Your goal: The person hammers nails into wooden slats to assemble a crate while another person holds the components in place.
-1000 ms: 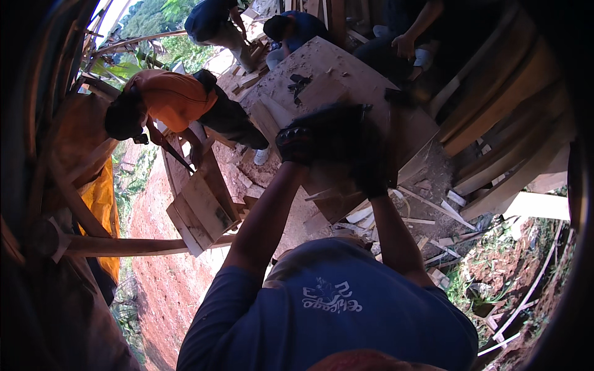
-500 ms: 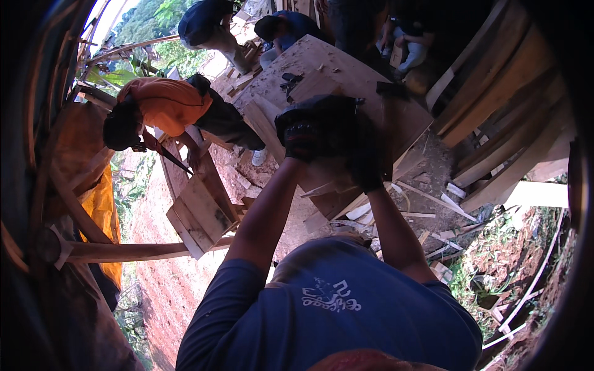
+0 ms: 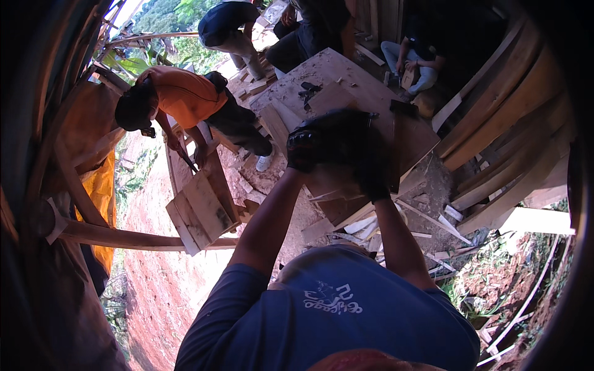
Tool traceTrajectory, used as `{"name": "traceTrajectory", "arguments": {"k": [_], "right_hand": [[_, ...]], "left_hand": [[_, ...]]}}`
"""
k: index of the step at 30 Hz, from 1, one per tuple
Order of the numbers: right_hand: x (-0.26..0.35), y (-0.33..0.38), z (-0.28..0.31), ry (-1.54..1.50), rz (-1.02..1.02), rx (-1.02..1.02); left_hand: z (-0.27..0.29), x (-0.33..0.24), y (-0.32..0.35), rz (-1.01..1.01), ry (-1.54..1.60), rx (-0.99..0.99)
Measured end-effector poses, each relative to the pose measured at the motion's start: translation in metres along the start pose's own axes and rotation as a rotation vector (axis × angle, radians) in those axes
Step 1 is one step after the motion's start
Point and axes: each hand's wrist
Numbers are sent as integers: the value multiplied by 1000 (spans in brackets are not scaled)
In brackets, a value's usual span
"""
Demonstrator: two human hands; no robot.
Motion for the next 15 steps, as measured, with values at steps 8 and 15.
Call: {"name": "traceTrajectory", "arguments": {"k": [8,15], "right_hand": [[9,5,-5,35,30,-8],[20,0,-7,102,110,-80]], "left_hand": [[8,-8,10,-89,-266,-265],[129,-73,4,545,1202,53]]}}
Point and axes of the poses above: each hand's wrist, its own y-axis away from the middle knuckle, its own z-axis out of the back of the hand, x = y × z, and after that the axes turned 3 degrees about x, right-handed
